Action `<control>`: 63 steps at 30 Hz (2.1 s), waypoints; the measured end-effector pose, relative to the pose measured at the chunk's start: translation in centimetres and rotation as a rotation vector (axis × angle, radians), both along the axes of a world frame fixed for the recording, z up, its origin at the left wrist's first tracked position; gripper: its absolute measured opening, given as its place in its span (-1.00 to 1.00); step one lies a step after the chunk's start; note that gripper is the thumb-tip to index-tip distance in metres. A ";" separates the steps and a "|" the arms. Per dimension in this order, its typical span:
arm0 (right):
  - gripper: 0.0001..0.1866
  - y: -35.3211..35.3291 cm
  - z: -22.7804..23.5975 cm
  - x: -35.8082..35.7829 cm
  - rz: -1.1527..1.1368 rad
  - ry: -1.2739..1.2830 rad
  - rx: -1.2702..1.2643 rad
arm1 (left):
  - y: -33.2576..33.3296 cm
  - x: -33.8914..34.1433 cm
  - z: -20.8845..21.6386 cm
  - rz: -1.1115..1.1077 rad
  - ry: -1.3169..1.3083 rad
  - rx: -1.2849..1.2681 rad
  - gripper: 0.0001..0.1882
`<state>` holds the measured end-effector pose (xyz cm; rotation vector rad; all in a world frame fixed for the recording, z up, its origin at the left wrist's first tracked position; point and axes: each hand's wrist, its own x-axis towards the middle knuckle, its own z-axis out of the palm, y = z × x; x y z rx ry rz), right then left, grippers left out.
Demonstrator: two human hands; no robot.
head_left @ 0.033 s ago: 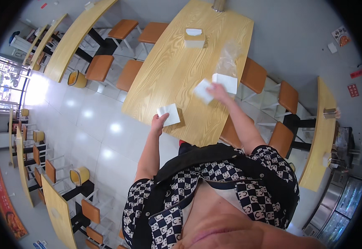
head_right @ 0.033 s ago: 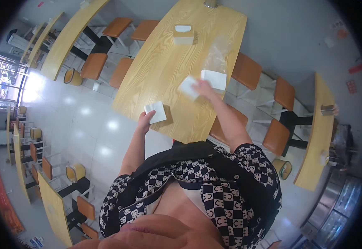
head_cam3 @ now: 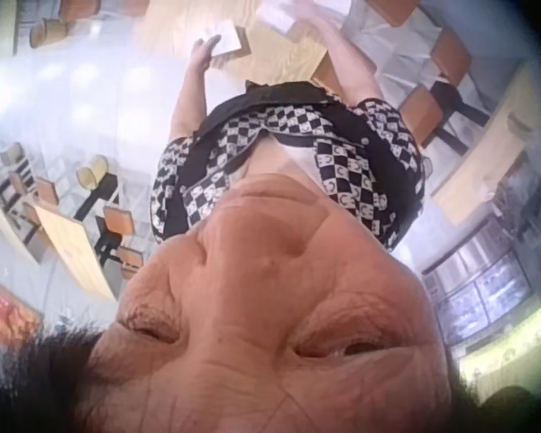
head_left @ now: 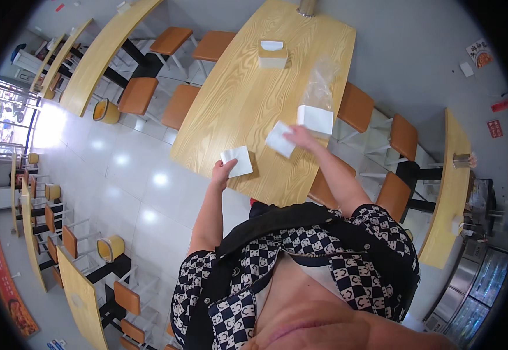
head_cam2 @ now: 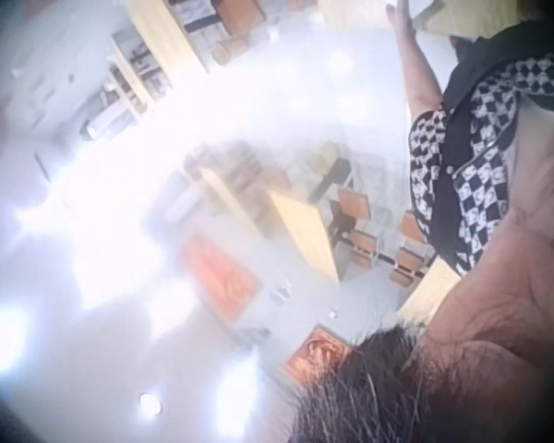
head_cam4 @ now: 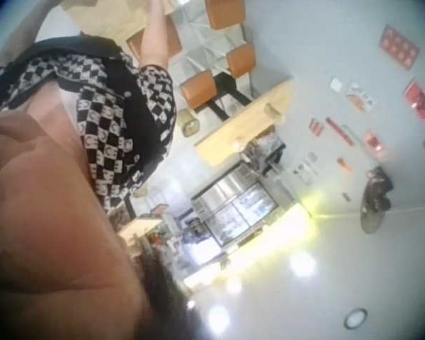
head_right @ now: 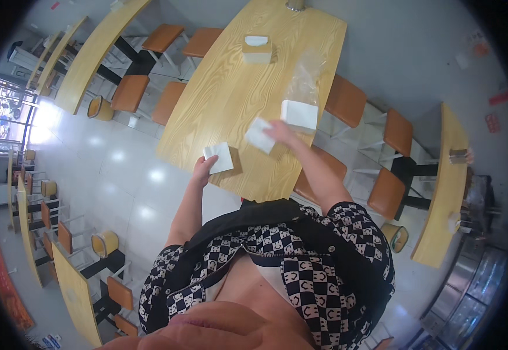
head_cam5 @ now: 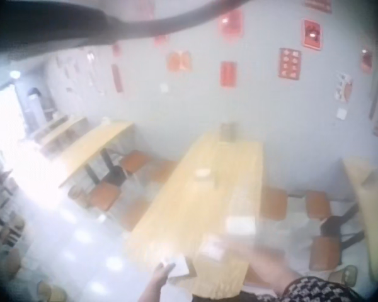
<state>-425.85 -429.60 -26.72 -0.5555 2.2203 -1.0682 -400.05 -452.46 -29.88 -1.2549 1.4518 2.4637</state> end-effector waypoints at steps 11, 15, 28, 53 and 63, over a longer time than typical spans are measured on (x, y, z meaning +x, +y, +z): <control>-0.49 -15.4 6.4 -19.6 0.053 0.713 0.229 | -4.8 -3.0 3.9 -0.156 -0.210 -0.660 -0.30; -0.51 -17.2 5.8 -29.3 0.007 0.820 0.333 | -3.8 -2.7 6.3 0.052 -0.325 -0.646 -0.27; -0.57 -19.7 6.7 -30.2 0.325 0.855 0.517 | -4.8 -3.0 11.5 0.372 -0.163 -0.553 -0.59; -0.73 -10.5 29.4 9.9 0.921 0.955 -0.380 | 3.8 0.9 18.9 0.175 0.857 0.813 -0.07; -0.48 -6.3 33.8 16.8 0.937 0.994 -0.141 | 4.9 3.8 21.4 0.186 0.919 0.789 -0.06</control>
